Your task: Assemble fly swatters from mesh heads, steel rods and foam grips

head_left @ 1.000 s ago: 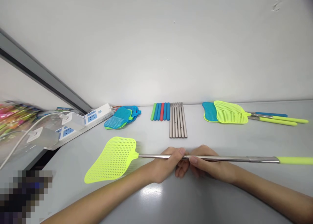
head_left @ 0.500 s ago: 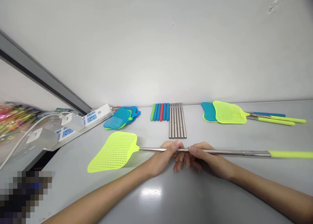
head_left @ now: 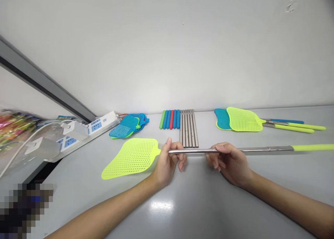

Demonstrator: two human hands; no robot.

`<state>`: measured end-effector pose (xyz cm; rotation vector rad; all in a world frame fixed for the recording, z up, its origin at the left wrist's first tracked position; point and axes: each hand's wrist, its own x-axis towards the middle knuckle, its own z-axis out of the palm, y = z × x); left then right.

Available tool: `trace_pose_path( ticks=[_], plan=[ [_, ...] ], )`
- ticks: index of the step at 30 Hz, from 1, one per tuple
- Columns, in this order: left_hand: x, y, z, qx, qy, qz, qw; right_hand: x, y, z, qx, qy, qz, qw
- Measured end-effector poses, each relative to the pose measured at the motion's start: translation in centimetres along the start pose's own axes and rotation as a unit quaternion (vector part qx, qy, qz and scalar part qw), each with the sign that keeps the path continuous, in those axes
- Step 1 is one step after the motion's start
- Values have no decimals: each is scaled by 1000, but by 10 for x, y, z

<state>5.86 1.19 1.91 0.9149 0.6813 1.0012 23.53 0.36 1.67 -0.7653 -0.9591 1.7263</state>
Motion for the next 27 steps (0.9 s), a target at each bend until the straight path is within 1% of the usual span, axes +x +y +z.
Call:
trace_pose_path(
  ticks=[3,9,12,16,18,22,27],
  plan=[
    [0,0,1,-11,35,17,999,0,0,0,11,9,-22,1000],
    [0,-2,2,0,43,15,999,1,0,0,25,16,-20,999],
    [-1,-3,2,18,46,29,998,2,0,1,26,35,5,999],
    [-1,-3,0,52,27,28,998,3,2,3,23,65,51,996],
    [-2,-2,-1,72,8,15,997,4,2,3,6,52,54,997],
    [-6,-1,-2,133,-51,-26,989,2,3,2,-15,-11,51,999],
    [-15,5,1,255,-96,-36,962,-1,9,-2,-6,-56,29,998]
  ],
)
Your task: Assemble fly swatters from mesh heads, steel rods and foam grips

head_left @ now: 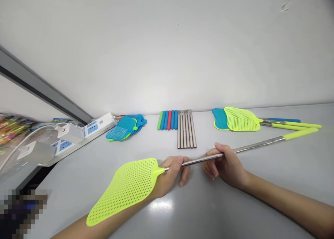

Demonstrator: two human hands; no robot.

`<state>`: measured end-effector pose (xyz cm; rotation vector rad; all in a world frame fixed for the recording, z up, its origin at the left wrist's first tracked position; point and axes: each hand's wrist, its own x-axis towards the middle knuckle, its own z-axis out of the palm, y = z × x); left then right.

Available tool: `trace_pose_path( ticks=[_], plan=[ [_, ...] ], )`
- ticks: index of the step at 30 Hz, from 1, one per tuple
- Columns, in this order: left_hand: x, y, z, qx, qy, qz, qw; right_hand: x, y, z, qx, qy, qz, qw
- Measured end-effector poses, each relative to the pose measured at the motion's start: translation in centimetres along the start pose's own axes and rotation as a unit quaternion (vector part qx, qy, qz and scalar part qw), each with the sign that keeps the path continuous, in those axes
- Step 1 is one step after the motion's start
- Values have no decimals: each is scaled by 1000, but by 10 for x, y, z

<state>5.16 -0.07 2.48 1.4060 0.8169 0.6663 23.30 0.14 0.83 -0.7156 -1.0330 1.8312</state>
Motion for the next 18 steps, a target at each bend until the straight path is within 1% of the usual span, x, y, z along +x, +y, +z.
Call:
trace_pose_path(
  ticks=[4,9,13,18],
  plan=[
    [-6,6,-1,91,1,-28,995,-3,7,-1,2,-26,-1,1000],
    [-9,12,2,119,-12,-38,992,-7,11,-1,-32,-41,2,999],
    [-12,12,3,175,-6,-34,984,-9,13,-1,-72,-50,-2,996],
    [-15,7,4,204,8,-30,978,-12,14,0,-120,-63,-5,991]
  ],
)
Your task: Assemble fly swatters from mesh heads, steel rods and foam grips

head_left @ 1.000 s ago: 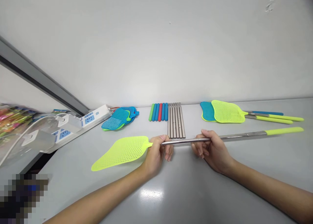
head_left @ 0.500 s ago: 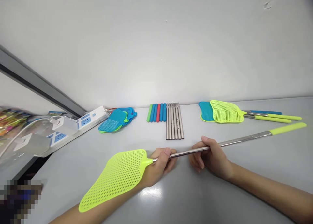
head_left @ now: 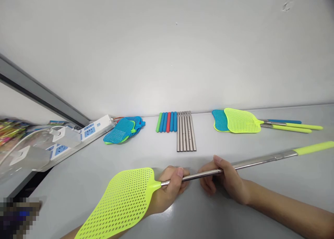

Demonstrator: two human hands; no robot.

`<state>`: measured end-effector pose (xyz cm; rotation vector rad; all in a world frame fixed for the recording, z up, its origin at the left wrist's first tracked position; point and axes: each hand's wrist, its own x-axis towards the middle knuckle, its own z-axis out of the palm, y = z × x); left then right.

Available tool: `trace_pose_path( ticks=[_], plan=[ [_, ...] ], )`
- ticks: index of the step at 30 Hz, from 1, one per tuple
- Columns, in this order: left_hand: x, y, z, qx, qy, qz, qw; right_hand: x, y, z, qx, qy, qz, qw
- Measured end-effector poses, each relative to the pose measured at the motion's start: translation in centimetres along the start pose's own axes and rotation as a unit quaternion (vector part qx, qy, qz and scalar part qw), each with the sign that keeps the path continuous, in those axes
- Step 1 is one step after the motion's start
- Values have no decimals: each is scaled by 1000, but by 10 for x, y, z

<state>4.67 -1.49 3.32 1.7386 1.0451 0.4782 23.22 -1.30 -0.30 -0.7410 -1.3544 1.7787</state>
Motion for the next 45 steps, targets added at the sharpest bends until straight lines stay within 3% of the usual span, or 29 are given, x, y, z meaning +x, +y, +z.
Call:
trace_pose_path(
  ticks=[18,26,33,37,45],
  plan=[
    [6,9,9,-78,-24,-1,997,-3,-8,2,-73,-36,19,996],
    [13,6,10,-101,8,-54,993,4,0,-1,-70,25,17,997],
    [18,-2,16,-218,28,-46,974,8,-6,1,-53,66,45,995],
    [23,-9,16,-326,12,-20,945,10,-11,2,-39,101,39,993],
    [28,-9,14,-419,49,-20,907,15,-15,1,78,155,23,984]
  ],
)
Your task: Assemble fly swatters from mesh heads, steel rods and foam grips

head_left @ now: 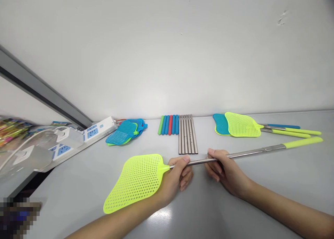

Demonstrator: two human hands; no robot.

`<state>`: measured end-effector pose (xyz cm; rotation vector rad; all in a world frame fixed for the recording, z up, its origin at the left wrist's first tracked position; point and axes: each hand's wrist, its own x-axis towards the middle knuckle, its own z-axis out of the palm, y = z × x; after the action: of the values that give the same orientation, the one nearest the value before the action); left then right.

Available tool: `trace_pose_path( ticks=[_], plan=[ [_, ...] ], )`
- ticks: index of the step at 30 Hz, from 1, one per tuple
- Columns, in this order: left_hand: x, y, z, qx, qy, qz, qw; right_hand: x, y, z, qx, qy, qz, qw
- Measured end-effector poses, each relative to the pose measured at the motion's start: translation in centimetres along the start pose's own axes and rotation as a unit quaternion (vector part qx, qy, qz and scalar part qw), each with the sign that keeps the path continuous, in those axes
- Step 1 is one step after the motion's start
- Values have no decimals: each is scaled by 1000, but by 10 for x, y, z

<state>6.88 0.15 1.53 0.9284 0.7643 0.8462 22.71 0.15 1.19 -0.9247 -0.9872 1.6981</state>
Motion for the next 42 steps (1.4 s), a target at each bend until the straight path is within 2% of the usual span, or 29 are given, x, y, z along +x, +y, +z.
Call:
trace_pose_path(
  ticks=[5,9,12,16,18,21,25,28,35,42],
  plan=[
    [-1,3,2,-16,34,11,999,-1,0,-1,67,19,-26,997],
    [0,3,2,-37,41,29,998,0,-1,-2,158,94,-79,980],
    [-1,1,0,-27,14,43,999,3,-2,-1,199,134,-101,965],
    [-5,0,-3,37,-43,30,998,4,-1,2,199,125,-61,970],
    [-8,2,-2,94,-76,16,993,2,-1,3,200,131,-64,969],
    [-15,7,2,208,-110,14,972,1,0,3,210,144,-85,963],
    [-24,14,6,382,-140,48,912,1,0,2,218,137,-83,963],
    [-26,15,8,428,-152,83,887,1,-1,2,214,133,-72,965],
    [-28,17,9,414,-117,46,902,-1,2,2,179,120,-84,973],
    [-25,20,8,394,-130,19,910,0,1,2,157,112,-81,978]
  ],
)
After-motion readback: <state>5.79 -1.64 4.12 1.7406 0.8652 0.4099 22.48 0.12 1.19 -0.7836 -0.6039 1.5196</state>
